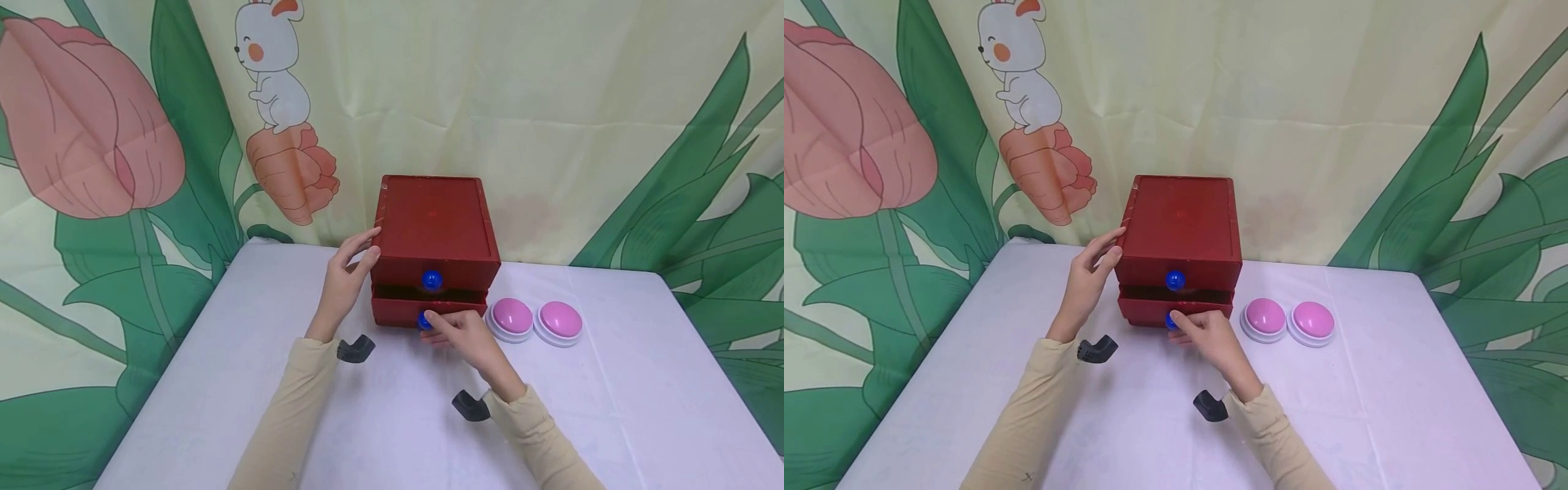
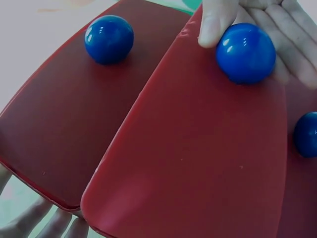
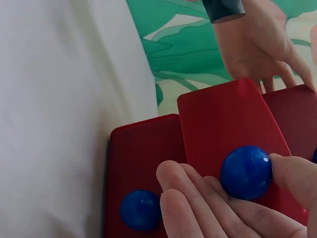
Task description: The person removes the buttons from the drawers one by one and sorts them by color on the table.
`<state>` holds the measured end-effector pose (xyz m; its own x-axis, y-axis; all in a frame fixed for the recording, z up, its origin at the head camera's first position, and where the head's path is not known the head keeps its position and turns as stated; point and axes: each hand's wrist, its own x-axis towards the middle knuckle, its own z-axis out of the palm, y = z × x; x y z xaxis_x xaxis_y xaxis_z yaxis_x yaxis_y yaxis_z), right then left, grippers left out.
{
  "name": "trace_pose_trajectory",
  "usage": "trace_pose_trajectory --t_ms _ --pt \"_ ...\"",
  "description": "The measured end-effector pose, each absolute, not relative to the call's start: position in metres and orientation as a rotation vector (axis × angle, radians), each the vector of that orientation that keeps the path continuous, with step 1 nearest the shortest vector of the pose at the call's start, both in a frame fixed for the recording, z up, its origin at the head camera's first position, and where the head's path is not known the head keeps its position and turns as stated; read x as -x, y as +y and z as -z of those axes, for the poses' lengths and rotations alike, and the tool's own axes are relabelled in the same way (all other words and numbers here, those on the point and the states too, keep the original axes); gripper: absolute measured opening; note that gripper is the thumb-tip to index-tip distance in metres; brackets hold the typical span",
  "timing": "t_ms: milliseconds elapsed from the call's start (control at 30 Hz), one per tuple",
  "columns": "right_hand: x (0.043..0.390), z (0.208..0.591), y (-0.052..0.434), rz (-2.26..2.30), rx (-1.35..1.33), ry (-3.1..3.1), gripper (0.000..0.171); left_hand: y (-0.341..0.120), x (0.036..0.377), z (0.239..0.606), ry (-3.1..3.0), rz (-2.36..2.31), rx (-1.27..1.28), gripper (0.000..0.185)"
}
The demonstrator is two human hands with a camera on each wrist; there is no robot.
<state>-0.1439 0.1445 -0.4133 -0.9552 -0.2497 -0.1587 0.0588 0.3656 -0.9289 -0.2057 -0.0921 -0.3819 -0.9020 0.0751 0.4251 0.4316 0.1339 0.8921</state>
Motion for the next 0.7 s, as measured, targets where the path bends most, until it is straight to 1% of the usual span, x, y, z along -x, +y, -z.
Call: trace_pose_trajectory --t_ms 400,700 --pt "0.136 0.415 0.145 1.617 0.179 2.364 0.050 -0.097 0.206 0.377 -2.213 1.833 0.518 0.041" --pt "0.129 0.415 0.146 1.622 0.227 2.364 0.045 -0.101 0.205 0.368 -2.299 1.878 0.484 0.044"
